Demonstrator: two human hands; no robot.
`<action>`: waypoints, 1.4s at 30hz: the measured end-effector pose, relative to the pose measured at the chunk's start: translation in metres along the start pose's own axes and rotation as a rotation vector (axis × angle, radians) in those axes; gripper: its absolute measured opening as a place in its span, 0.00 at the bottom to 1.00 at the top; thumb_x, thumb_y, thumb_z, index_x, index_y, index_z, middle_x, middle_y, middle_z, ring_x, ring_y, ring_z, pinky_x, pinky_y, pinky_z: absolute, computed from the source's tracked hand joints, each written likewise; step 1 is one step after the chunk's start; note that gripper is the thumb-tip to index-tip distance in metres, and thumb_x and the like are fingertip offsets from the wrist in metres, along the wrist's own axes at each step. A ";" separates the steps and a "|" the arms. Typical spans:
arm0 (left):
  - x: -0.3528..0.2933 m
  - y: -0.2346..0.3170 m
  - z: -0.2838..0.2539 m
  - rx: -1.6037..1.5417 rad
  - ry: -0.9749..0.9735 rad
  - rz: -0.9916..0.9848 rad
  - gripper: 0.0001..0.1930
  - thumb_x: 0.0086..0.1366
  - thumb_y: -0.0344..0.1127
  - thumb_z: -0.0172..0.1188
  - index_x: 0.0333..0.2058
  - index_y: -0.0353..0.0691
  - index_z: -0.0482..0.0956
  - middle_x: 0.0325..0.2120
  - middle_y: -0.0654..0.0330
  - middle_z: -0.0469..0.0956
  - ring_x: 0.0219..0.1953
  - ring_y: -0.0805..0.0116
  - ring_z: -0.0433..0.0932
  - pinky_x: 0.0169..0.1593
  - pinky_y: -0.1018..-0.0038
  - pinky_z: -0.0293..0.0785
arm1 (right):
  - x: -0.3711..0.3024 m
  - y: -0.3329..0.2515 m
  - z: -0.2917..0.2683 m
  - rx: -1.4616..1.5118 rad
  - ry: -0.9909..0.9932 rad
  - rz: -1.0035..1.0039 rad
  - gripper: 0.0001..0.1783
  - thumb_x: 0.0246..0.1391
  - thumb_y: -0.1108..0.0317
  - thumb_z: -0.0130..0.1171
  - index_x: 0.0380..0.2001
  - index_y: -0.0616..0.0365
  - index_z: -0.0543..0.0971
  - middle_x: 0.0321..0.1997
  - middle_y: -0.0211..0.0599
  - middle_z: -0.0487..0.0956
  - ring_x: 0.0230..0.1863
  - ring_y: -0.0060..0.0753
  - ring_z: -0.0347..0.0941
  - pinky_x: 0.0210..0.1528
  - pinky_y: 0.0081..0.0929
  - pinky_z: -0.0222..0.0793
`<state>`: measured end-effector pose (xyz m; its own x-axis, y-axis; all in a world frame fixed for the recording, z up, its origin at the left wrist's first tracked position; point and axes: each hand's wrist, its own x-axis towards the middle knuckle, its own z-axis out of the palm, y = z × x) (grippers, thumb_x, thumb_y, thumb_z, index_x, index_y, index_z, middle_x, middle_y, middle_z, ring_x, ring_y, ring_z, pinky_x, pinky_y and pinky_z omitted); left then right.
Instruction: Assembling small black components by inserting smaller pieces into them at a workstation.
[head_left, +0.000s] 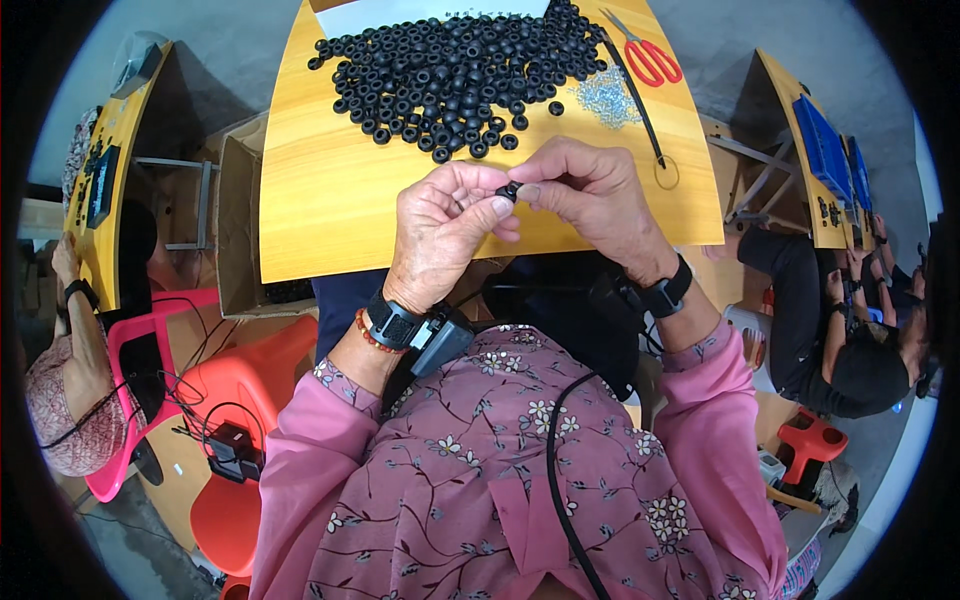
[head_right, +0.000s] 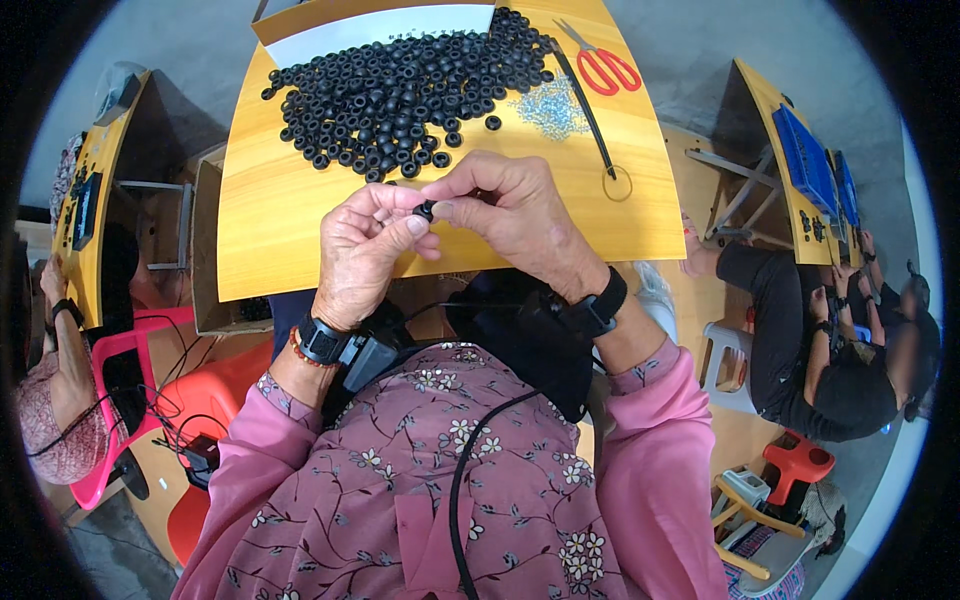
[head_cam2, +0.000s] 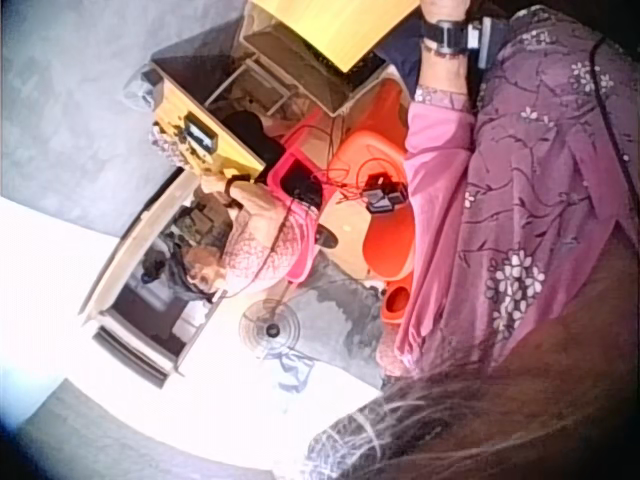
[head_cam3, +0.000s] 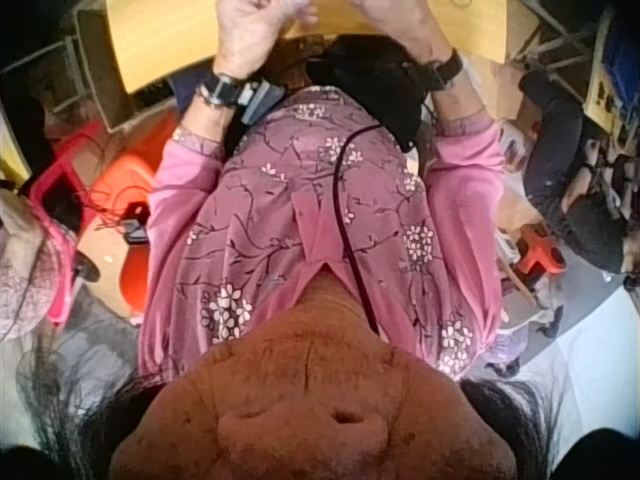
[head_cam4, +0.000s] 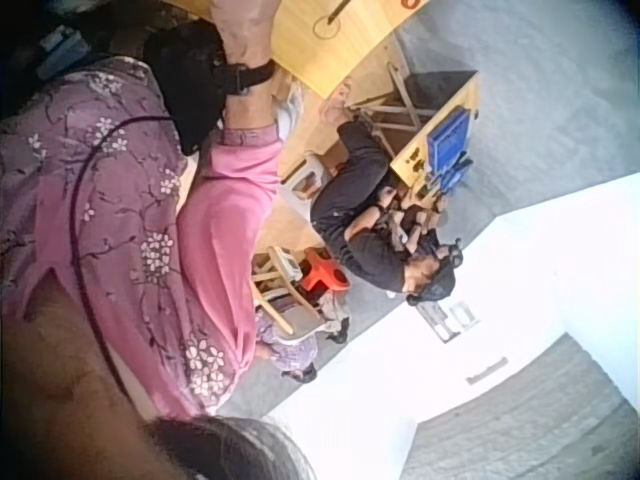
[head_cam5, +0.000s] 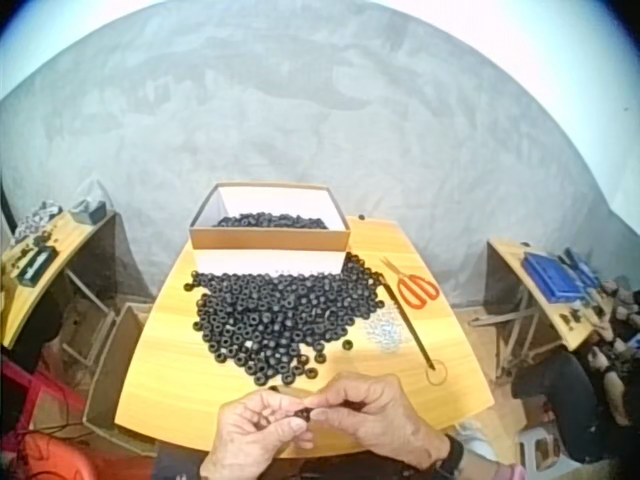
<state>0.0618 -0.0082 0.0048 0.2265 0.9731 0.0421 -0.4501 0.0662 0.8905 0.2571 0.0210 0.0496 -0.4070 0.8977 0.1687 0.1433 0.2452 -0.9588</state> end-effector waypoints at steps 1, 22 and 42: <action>0.000 -0.001 -0.001 -0.001 -0.006 0.000 0.09 0.67 0.22 0.60 0.45 0.31 0.77 0.38 0.55 0.82 0.32 0.70 0.83 0.38 0.73 0.84 | 0.000 0.001 0.001 -0.001 0.009 -0.028 0.08 0.53 0.77 0.68 0.38 0.62 0.85 0.35 0.30 0.82 0.36 0.17 0.76 0.38 0.16 0.71; 0.002 0.011 -0.002 -0.051 -0.072 -0.163 0.07 0.67 0.24 0.61 0.43 0.31 0.78 0.37 0.56 0.83 0.33 0.71 0.83 0.39 0.74 0.84 | 0.003 0.003 -0.006 -0.144 -0.107 -0.155 0.07 0.52 0.75 0.69 0.36 0.61 0.85 0.30 0.27 0.76 0.34 0.22 0.71 0.37 0.20 0.66; 0.004 0.007 -0.010 -0.268 -0.126 -0.174 0.06 0.67 0.26 0.61 0.41 0.33 0.78 0.34 0.56 0.82 0.32 0.70 0.81 0.37 0.75 0.80 | -0.010 -0.034 0.003 -0.416 -0.119 -0.125 0.19 0.53 0.69 0.67 0.48 0.62 0.78 0.32 0.37 0.76 0.33 0.32 0.76 0.37 0.26 0.73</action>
<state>0.0511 -0.0020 0.0065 0.4173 0.9083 -0.0292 -0.6023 0.3005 0.7396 0.2535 0.0023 0.0801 -0.5418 0.8094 0.2266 0.4272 0.4973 -0.7551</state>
